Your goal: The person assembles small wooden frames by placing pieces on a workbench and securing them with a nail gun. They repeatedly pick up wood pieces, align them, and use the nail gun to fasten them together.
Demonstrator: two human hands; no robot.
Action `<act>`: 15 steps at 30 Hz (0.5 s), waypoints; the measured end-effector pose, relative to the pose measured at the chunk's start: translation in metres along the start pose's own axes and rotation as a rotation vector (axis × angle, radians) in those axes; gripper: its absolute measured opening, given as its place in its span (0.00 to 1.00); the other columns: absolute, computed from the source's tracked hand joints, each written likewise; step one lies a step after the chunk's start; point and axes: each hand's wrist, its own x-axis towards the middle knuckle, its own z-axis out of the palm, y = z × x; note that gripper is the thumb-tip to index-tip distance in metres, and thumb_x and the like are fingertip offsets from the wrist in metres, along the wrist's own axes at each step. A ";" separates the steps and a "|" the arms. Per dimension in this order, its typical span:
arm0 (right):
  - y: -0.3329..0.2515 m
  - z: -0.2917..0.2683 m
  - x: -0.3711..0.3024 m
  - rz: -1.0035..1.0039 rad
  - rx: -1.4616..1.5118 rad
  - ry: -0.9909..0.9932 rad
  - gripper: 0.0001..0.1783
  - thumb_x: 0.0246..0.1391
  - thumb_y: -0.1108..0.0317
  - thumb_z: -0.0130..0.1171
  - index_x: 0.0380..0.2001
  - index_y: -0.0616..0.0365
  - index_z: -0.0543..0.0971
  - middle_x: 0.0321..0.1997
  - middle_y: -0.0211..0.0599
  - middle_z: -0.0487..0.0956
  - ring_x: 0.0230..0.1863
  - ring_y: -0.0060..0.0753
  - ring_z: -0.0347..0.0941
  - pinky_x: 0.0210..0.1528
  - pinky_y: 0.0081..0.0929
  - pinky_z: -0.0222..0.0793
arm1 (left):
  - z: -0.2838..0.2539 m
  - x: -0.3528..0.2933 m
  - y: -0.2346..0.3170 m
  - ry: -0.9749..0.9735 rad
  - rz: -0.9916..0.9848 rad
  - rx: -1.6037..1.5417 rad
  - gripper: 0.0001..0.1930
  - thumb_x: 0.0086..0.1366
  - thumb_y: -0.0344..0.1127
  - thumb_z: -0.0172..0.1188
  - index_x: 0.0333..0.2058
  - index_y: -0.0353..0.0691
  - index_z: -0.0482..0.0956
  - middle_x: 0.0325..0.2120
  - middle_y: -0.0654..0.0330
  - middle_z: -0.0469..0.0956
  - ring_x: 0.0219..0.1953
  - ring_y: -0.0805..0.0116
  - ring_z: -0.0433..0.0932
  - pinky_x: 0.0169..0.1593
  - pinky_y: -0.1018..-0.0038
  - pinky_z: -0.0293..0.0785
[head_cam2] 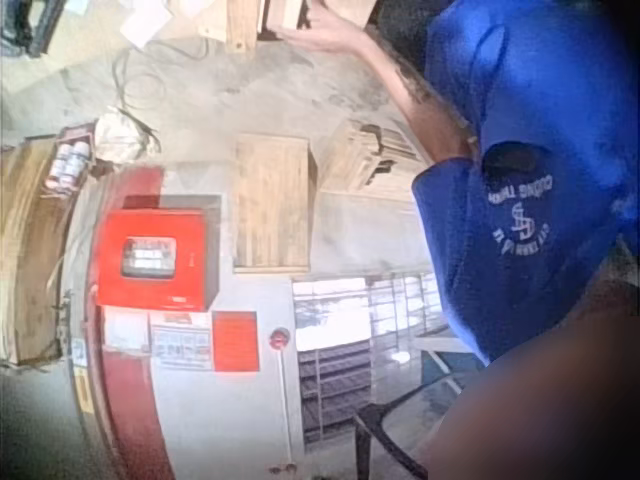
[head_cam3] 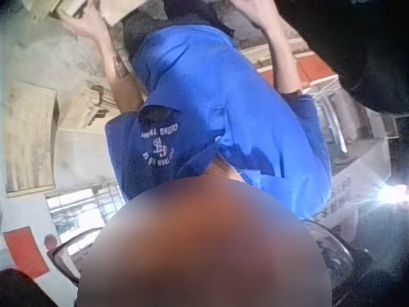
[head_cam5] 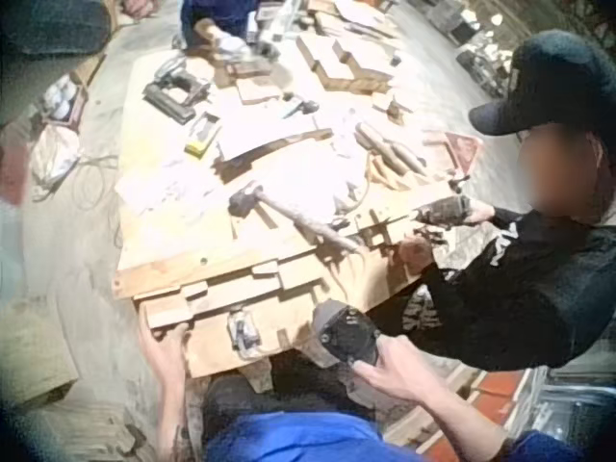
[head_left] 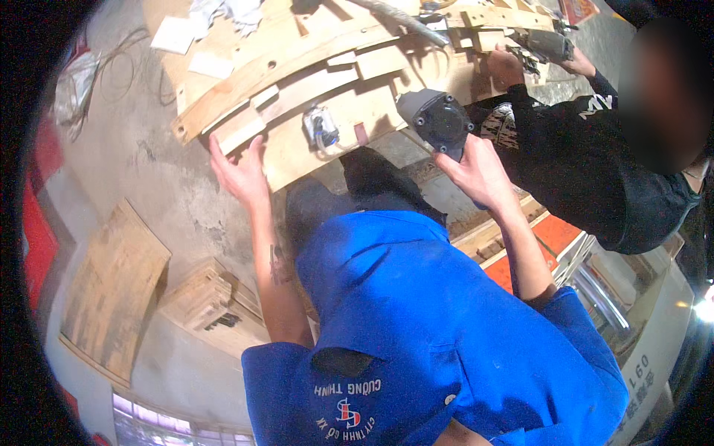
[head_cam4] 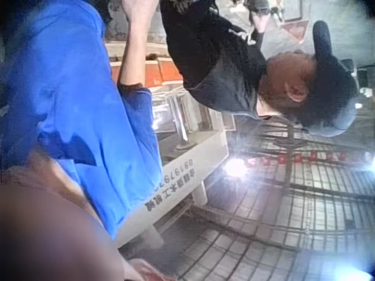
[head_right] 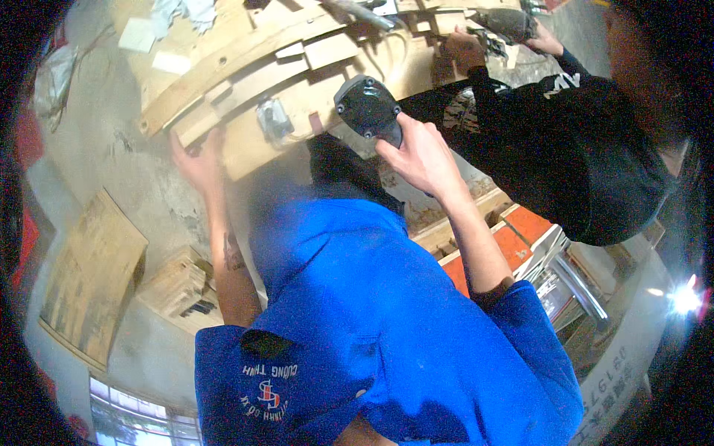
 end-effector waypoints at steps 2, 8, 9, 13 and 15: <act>0.011 -0.005 0.005 0.023 0.064 -0.056 0.21 0.54 0.59 0.62 0.44 0.64 0.81 0.27 0.60 0.82 0.36 0.63 0.83 0.41 0.50 0.77 | 0.009 0.003 0.007 0.095 0.026 0.098 0.46 0.53 0.41 0.82 0.69 0.41 0.70 0.59 0.44 0.75 0.61 0.47 0.76 0.61 0.58 0.73; 0.013 0.002 0.052 0.027 0.144 -0.166 0.26 0.55 0.57 0.61 0.52 0.63 0.80 0.23 0.58 0.80 0.32 0.58 0.83 0.38 0.47 0.77 | 0.024 0.010 -0.002 0.206 0.132 0.197 0.42 0.51 0.36 0.82 0.64 0.33 0.74 0.56 0.46 0.79 0.60 0.47 0.78 0.63 0.56 0.73; 0.013 0.004 0.059 0.017 0.100 -0.128 0.28 0.56 0.56 0.61 0.55 0.64 0.79 0.25 0.57 0.81 0.34 0.57 0.84 0.40 0.47 0.78 | 0.026 0.011 -0.003 0.244 0.186 0.169 0.41 0.51 0.36 0.82 0.63 0.32 0.75 0.56 0.46 0.79 0.59 0.47 0.78 0.63 0.56 0.73; 0.014 0.012 0.091 -0.067 0.204 -0.023 0.28 0.60 0.55 0.63 0.56 0.64 0.78 0.21 0.43 0.79 0.22 0.32 0.77 0.30 0.35 0.74 | 0.034 0.013 -0.004 0.270 0.239 0.148 0.39 0.51 0.35 0.82 0.61 0.31 0.76 0.55 0.45 0.81 0.59 0.47 0.78 0.63 0.56 0.73; 0.017 0.012 0.098 -0.119 0.305 -0.020 0.27 0.61 0.55 0.63 0.57 0.63 0.78 0.21 0.39 0.78 0.21 0.29 0.76 0.28 0.33 0.73 | 0.035 0.013 -0.003 0.265 0.150 0.144 0.37 0.51 0.35 0.83 0.59 0.31 0.78 0.55 0.46 0.81 0.59 0.47 0.78 0.63 0.57 0.73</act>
